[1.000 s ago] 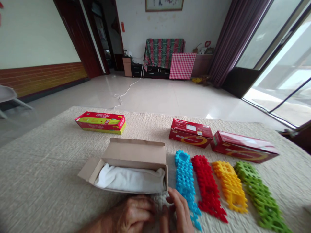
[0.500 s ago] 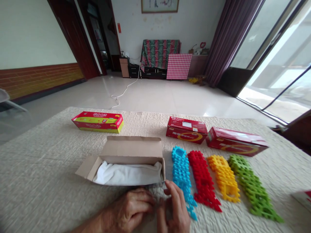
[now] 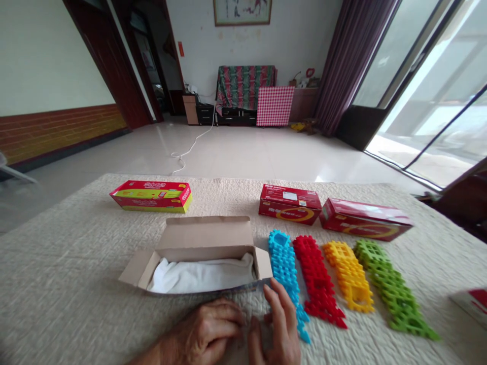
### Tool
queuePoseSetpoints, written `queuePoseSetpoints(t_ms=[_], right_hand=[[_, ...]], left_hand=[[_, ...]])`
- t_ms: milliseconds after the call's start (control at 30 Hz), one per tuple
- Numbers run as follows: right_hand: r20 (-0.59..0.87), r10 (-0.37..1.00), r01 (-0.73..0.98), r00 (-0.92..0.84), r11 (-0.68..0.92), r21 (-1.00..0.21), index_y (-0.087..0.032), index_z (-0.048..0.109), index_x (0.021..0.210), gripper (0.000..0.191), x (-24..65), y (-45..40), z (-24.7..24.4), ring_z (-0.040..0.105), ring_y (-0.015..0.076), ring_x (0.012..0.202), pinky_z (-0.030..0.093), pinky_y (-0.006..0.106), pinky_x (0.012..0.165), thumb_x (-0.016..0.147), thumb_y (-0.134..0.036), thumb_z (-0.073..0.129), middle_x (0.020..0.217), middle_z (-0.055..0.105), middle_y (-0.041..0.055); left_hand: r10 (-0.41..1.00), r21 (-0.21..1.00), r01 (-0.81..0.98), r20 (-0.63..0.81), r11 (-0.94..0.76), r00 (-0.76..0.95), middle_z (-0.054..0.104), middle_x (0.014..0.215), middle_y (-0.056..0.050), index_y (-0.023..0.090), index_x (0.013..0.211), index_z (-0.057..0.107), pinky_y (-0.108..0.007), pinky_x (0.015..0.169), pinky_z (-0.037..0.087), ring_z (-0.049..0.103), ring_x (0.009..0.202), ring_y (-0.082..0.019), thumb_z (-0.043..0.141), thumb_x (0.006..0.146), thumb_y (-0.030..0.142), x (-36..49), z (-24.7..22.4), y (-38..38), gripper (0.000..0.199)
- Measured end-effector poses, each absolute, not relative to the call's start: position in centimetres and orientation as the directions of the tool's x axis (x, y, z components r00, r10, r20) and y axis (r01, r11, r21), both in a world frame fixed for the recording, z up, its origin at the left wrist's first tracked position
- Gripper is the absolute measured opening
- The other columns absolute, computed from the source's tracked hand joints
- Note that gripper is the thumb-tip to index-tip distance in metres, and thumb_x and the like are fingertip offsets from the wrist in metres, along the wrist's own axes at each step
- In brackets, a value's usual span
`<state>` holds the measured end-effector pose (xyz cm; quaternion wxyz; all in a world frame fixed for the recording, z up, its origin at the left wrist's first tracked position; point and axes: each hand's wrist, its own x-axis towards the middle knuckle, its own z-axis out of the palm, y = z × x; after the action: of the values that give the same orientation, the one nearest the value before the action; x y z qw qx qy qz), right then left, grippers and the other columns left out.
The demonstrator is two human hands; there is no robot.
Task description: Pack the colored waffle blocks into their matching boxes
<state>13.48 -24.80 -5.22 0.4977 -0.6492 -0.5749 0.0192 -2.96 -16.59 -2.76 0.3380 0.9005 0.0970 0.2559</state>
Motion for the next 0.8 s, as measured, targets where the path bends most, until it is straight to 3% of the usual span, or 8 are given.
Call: queuePoseSetpoints(t_ms=[233,467,600,700,800], right_hand=[[0.598,0.703,0.75,0.384,0.14,-0.647,-0.02,0.055,0.114,0.026,13.6,-25.3,-4.7,0.057,0.0168,0.082,0.052,0.033,0.067,0.088,-0.018,0.053,0.115,0.054,0.0113],[0.665,0.676,0.829,0.318,0.144,-0.541,-0.019,0.05,0.122,0.035,13.4,-24.9,-3.4,0.053,0.0283,0.115,0.049,0.045,0.087,0.087,-0.018,0.054,0.13,0.05,0.0151],[0.621,0.775,0.886,0.115,0.203,-0.418,-0.021,0.048,0.126,0.04,14.4,-23.1,-1.4,0.039,0.0317,0.131,0.042,0.053,0.098,0.086,-0.019,0.051,0.144,0.04,0.0133],[0.528,0.847,0.922,-0.061,0.251,-0.296,-0.025,0.052,0.121,0.038,15.2,-21.6,0.0,0.035,0.031,0.133,0.036,0.056,0.102,0.084,-0.017,0.052,0.142,0.045,0.0075],[0.446,0.887,0.941,-0.115,0.242,-0.238,-0.028,0.059,0.109,0.03,15.1,-20.8,1.0,0.039,0.0287,0.129,0.035,0.054,0.101,0.085,-0.013,0.05,0.134,0.054,0.0032]], left_hand=[[0.349,0.671,-0.007,0.394,-0.741,0.85,0.069,0.098,-0.011,0.01,0.098,0.066,-0.028,0.096,0.047,0.062,0.101,-0.018,0.045,0.079,0.0,-3.3,-2.9,-16.7,0.031],[0.355,0.678,-0.039,0.432,-0.734,0.829,0.07,0.1,-0.01,0.012,0.099,0.065,-0.029,0.097,0.047,0.062,0.102,-0.018,0.046,0.081,0.001,-3.4,-3.0,-16.6,0.029],[0.363,0.676,-0.044,0.448,-0.736,0.817,0.07,0.1,-0.011,0.014,0.099,0.063,-0.03,0.094,0.048,0.063,0.1,-0.018,0.048,0.084,0.006,-3.5,-3.3,-16.6,0.023],[0.358,0.675,-0.026,0.422,-0.737,0.833,0.069,0.1,-0.01,0.016,0.099,0.062,-0.031,0.091,0.049,0.063,0.099,-0.019,0.049,0.083,0.007,-3.6,-3.6,-16.6,0.023],[0.346,0.679,-0.023,0.403,-0.734,0.847,0.069,0.098,-0.008,0.017,0.099,0.062,-0.031,0.09,0.049,0.064,0.097,-0.019,0.048,0.084,0.007,-3.7,-3.7,-16.5,0.023]])
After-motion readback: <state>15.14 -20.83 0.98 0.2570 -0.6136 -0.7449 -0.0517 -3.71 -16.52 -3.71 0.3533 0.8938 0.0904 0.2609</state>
